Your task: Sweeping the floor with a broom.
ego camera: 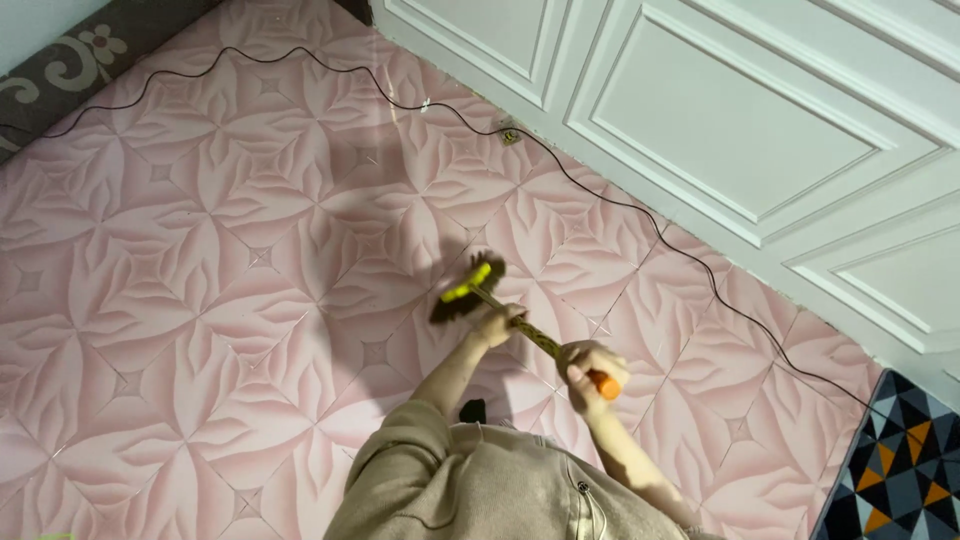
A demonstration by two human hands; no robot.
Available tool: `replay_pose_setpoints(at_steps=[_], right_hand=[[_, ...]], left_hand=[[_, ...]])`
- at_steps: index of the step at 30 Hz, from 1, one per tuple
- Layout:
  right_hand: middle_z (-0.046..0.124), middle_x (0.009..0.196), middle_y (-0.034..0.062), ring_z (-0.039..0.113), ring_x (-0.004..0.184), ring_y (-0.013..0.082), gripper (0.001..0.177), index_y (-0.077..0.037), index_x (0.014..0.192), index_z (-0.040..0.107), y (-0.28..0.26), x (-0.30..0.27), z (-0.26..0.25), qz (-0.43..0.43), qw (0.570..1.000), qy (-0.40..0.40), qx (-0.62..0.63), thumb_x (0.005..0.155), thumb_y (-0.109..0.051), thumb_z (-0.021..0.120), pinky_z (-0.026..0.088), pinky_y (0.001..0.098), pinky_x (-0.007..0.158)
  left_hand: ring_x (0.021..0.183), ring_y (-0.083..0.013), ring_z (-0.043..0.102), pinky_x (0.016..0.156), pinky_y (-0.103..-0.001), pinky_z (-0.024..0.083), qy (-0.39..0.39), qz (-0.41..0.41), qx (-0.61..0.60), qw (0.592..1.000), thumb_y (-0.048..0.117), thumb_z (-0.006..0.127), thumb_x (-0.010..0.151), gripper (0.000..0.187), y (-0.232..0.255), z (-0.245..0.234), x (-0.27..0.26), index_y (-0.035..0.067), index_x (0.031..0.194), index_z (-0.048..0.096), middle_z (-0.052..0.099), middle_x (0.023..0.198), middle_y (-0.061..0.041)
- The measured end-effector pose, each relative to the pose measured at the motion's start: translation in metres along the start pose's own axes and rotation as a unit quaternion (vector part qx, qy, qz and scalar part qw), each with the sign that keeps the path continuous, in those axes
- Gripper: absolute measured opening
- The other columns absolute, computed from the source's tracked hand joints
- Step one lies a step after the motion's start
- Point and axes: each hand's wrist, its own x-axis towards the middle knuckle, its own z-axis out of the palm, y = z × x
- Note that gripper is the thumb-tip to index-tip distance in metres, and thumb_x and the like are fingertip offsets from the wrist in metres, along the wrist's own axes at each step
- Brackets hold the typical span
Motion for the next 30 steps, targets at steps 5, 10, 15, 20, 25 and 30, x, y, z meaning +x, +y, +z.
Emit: replay_pose_setpoints(at_steps=[5,10,15,20,25,30], right_hand=[[0.052,0.061,0.007,0.052,0.051,0.0207,0.03,-0.004,0.066,0.045,-0.003,-0.035,0.0,-0.005,0.997,-0.076,-0.029,0.091,-0.009,0.061,0.045,0.0343,0.05],[0.053,0.06,0.0084,0.054,0.052,0.0206,0.032,-0.004,0.065,0.043,-0.014,-0.062,-0.031,0.02,0.991,-0.107,-0.074,0.094,-0.01,0.055,0.046,0.0345,0.05],[0.046,0.07,0.0056,0.045,0.058,0.0152,0.022,-0.005,0.089,0.058,-0.061,-0.063,-0.149,0.04,0.989,0.139,-0.037,0.11,-0.013,0.061,0.039,0.0328,0.056],[0.039,0.047,0.0011,0.039,0.037,0.0099,0.037,-0.002,0.063,0.047,-0.227,0.085,-0.046,0.042,0.992,0.122,0.004,0.099,-0.004,0.053,0.032,0.0279,0.038],[0.047,0.06,0.0078,0.045,0.048,0.0126,0.014,0.006,0.08,0.058,-0.228,0.084,-0.021,0.155,0.965,0.102,-0.185,0.092,-0.001,0.061,0.034,0.0283,0.044],[0.049,0.05,0.0009,0.045,0.042,0.0115,0.028,0.001,0.063,0.054,-0.209,0.043,-0.024,0.151,0.925,-0.044,-0.347,0.088,-0.003,0.065,0.034,0.0284,0.044]], left_hand=[[0.095,-0.033,0.066,0.084,-0.042,0.053,0.083,0.038,0.076,0.993,0.002,0.067,0.084,0.01,-0.05,0.014,0.0,0.004,0.093,0.065,0.068,0.097,-0.015],[0.105,-0.0318,0.066,0.095,-0.041,0.053,0.084,-0.034,0.086,0.992,-0.004,0.073,0.077,0.015,0.002,0.017,0.002,0.003,0.087,0.066,0.066,0.108,-0.014],[0.099,-0.0299,0.064,0.089,-0.041,0.051,0.138,0.128,-0.113,0.976,-0.001,0.073,0.083,0.017,0.121,0.05,0.026,0.006,0.097,0.066,0.069,0.101,-0.013],[0.076,-0.0255,0.067,0.072,-0.041,0.052,-0.03,0.149,-0.117,0.981,0.022,0.067,0.095,0.013,0.242,0.088,0.022,0.009,0.094,0.062,0.066,0.081,-0.011],[0.061,-0.027,0.066,0.067,-0.043,0.052,-0.134,0.133,-0.066,0.98,0.044,0.058,0.103,0.039,0.231,0.208,0.014,0.008,0.09,0.066,0.068,0.071,-0.014],[0.072,-0.0263,0.067,0.07,-0.04,0.054,-0.147,0.136,-0.172,0.964,0.043,0.058,0.094,0.038,0.208,0.223,-0.02,0.005,0.095,0.064,0.07,0.077,-0.016]])
